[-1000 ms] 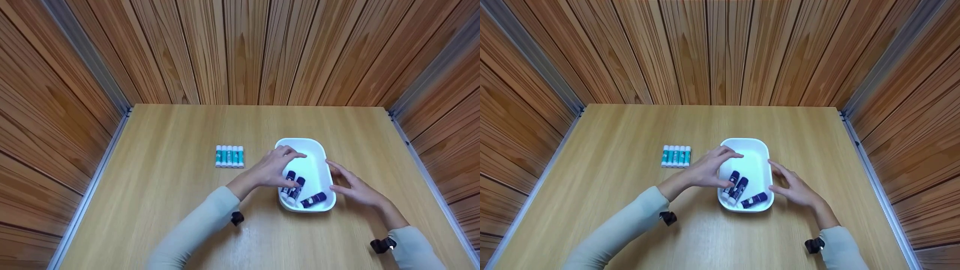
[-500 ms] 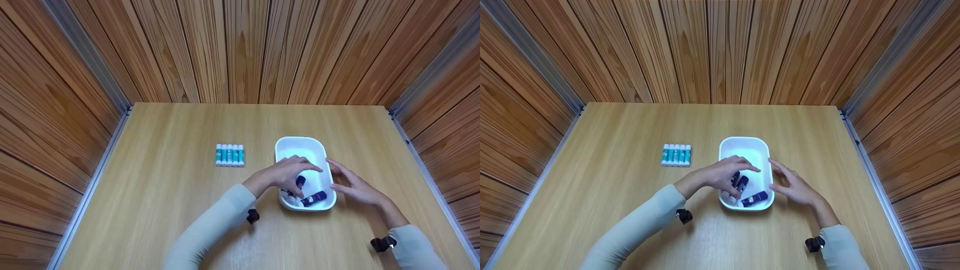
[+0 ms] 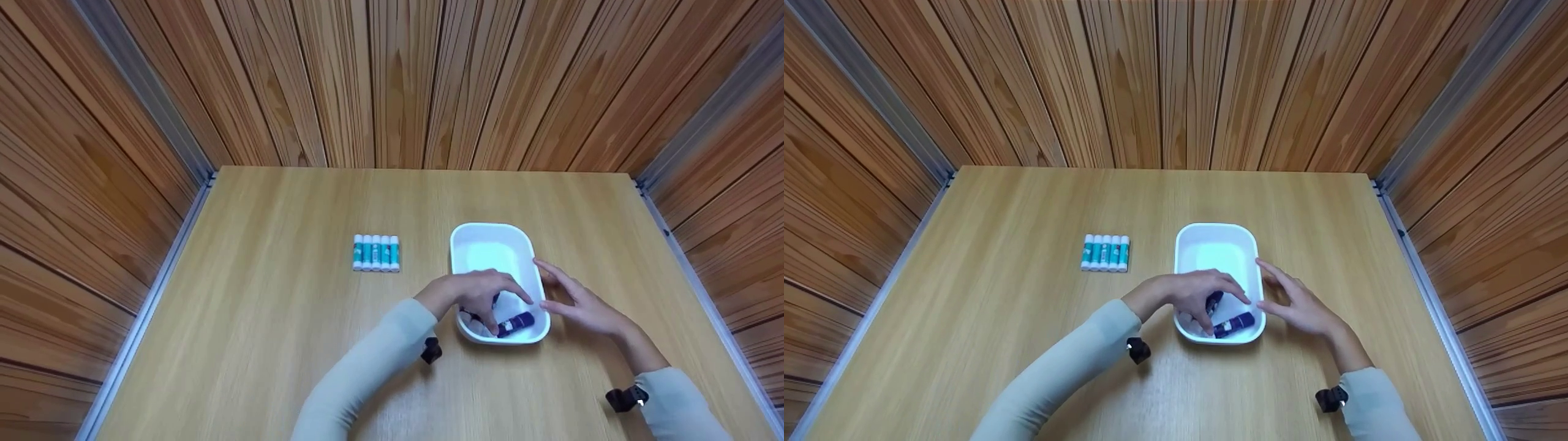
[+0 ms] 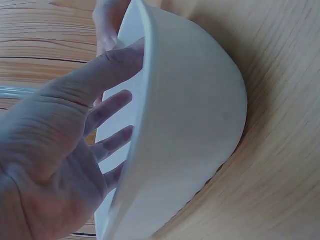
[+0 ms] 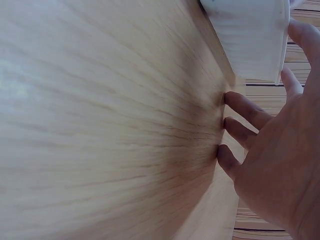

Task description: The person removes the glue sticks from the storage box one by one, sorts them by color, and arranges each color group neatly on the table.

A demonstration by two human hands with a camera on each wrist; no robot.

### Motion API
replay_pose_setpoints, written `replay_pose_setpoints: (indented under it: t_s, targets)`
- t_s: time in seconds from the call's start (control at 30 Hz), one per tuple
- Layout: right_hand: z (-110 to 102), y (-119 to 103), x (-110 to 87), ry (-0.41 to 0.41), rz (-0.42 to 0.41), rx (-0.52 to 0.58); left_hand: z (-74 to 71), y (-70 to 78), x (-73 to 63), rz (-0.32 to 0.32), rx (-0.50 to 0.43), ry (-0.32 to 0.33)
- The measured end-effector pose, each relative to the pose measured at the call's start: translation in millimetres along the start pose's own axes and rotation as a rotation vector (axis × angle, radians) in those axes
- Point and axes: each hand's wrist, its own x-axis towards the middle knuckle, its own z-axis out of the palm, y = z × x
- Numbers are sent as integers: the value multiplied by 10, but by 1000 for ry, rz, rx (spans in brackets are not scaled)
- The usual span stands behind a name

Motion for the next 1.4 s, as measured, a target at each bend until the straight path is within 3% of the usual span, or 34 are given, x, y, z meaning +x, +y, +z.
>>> replay_pose_setpoints:
  t_s: [0.27,0.53,1.03,1.4]
  targets:
    - [-7,-9,0,3,-19,4,62,73,36,-86,23,-41]
    - [2,-2,11,6,-13,3,107,62,62,-93,76,-51]
    - [8,-6,-1,0,4,-7,104,88,109,-93,394,-190]
    - [-1,-12,-2,-2,1,-8,112,95,137,-96,371,-166]
